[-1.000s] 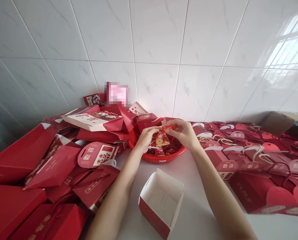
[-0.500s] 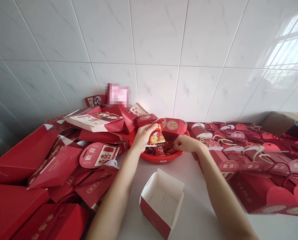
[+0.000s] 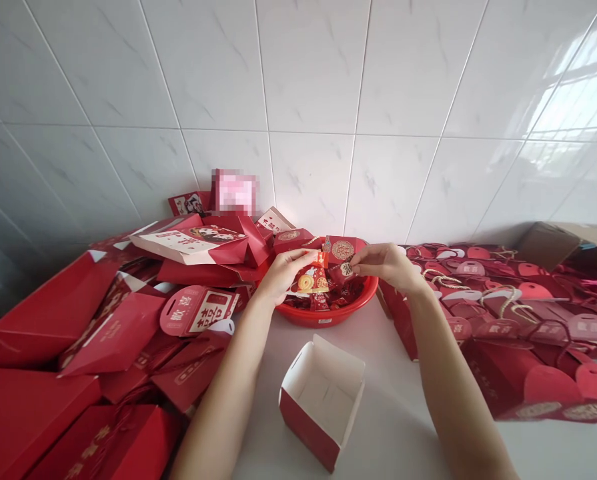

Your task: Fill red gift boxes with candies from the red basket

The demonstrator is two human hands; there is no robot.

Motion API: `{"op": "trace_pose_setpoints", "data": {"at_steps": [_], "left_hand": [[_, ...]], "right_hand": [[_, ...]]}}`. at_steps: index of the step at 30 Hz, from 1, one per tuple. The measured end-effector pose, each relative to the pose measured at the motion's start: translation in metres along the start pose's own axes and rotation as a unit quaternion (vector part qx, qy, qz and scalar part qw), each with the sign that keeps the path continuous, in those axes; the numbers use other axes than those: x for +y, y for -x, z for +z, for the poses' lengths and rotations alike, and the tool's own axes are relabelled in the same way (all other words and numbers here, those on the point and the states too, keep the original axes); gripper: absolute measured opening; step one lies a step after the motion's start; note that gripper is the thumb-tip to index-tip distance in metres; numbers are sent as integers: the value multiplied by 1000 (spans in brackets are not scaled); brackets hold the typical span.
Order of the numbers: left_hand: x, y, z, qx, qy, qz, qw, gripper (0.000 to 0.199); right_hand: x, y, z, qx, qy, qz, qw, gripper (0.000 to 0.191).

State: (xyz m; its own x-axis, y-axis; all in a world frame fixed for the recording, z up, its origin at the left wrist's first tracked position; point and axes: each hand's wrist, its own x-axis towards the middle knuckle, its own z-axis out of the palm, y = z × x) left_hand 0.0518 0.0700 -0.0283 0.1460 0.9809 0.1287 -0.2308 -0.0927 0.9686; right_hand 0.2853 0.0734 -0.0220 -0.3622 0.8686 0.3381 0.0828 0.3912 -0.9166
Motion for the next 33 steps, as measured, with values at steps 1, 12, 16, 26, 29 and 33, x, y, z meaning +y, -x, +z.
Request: {"op": "trace_pose_setpoints", "data": {"at_steps": [1,12,16,26,29,33], "left_hand": [[4,3,-1,-19,-16,-3,1000,34],[54,73,11,-339,-360,-26,869,22],[55,82,18,-287,-410,8,866,17],[45,106,33,-317,-399,-3,860,27],[40,107,34,-305,-395,31,866,26],[33,108,30,-309,-388,57,866,29]], "right_hand": [[-8,5,1,9,-20,-7,1000,22],[-72,65,11,-45,18,-99,994,15],[-80,76,14,-69,63,-118,989,9],[-92,87,21,-125,147,-150,970,7],[-94,89,25,-144,156,-148,966,10],[-95,91,29,-176,192,-149,954,17]]}}
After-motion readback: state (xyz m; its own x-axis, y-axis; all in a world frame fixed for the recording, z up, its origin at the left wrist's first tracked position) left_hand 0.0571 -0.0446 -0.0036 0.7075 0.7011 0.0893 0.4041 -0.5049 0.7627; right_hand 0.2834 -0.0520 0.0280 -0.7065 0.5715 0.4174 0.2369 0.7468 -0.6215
